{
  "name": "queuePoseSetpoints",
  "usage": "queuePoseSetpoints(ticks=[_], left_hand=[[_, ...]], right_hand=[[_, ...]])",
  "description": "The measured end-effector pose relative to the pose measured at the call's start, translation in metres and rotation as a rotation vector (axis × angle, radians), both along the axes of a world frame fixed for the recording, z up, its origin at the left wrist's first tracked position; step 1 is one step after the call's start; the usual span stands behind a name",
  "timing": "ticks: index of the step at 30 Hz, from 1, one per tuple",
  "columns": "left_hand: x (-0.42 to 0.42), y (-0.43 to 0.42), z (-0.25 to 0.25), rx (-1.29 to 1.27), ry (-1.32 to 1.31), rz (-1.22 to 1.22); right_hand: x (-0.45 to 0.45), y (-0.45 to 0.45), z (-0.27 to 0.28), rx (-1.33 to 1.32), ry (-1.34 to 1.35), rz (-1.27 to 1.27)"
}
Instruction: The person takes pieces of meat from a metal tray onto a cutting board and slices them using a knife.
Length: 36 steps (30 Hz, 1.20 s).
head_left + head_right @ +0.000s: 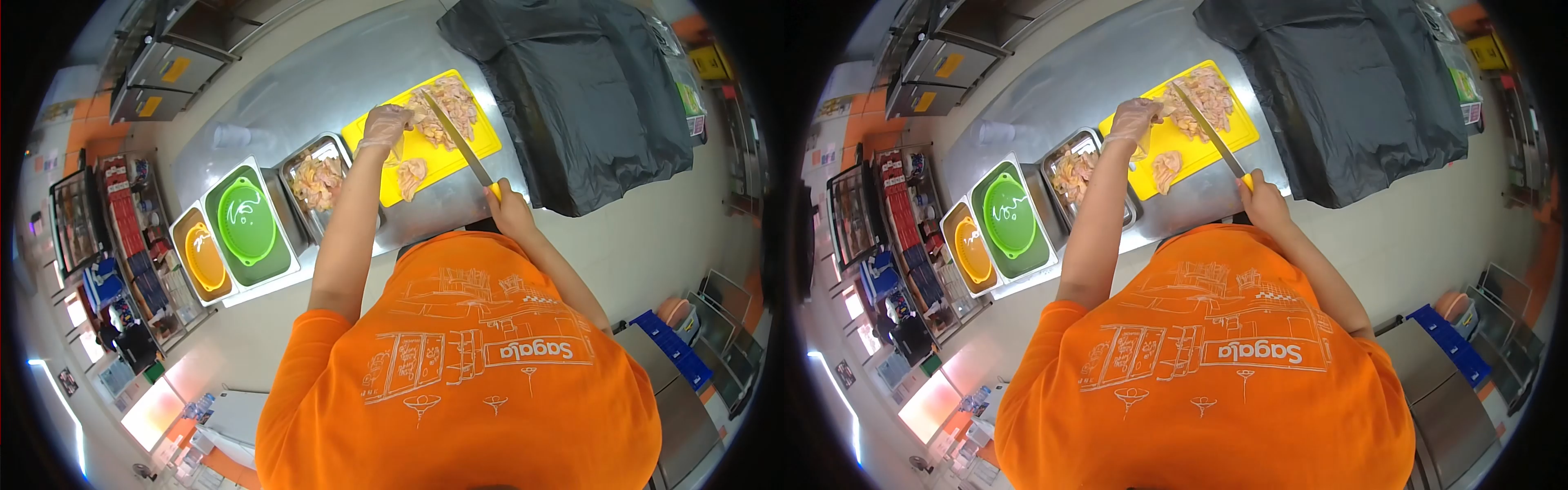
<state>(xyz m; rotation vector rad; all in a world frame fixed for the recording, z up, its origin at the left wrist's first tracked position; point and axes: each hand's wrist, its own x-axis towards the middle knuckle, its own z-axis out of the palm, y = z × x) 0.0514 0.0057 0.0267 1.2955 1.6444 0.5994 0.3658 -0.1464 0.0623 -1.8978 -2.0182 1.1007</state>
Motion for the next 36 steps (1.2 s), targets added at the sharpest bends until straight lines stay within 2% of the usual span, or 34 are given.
queuePoseSetpoints(ticks=[2,5,6,8,10,11,13,15,18,21,23,24,26,30,36], left_hand=[[-0.008,-0.01,-0.021,-0.001,0.047,0.007],[-0.03,-0.03,-0.106,-0.002,0.629,-0.258],[-0.03,-0.04,-0.111,-0.138,0.611,-0.164],[-0.038,-0.049,-0.155,-0.209,0.206,0.093],[-0.045,-0.059,-0.185,-0.154,-0.008,0.203],[-0.047,-0.064,-0.199,-0.067,-0.016,0.185],[-0.045,-0.068,-0.188,-0.073,-0.141,0.3],[-0.032,-0.07,-0.125,-0.266,-0.388,0.561],[-0.028,-0.072,-0.091,-0.216,-0.045,0.397],[-0.029,-0.075,-0.092,-0.21,-0.146,0.436],[-0.035,-0.075,-0.14,-0.069,-0.025,0.305],[-0.035,-0.076,-0.144,0.001,0.037,0.237],[-0.033,-0.081,-0.153,0.067,0.078,0.266],[-0.02,-0.091,-0.098,0.126,0.347,0.273],[-0.013,-0.093,-0.06,-0.116,0.281,0.399]], right_hand=[[-0.005,0.002,0.002,-0.007,-0.007,0.015],[-0.015,0.002,-0.007,-0.025,-0.015,0.053],[-0.019,0.001,-0.01,-0.027,-0.019,0.075],[-0.027,-0.003,-0.013,-0.031,-0.029,0.121],[-0.033,-0.007,-0.01,-0.055,-0.08,0.183],[-0.036,-0.008,-0.008,-0.065,-0.104,0.217],[-0.033,-0.014,-0.023,-0.065,-0.115,0.181],[-0.033,-0.015,-0.02,-0.07,-0.149,0.159],[-0.044,-0.011,-0.003,-0.069,-0.202,0.154],[-0.054,-0.007,-0.008,-0.038,-0.223,0.166],[-0.062,-0.002,-0.002,-0.016,-0.247,0.198],[-0.064,-0.001,0.0,-0.023,-0.255,0.211],[-0.067,0.001,0.002,-0.038,-0.27,0.237],[-0.066,0.004,-0.001,-0.068,-0.351,0.269],[-0.079,0.025,-0.02,-0.018,-0.402,0.3]])
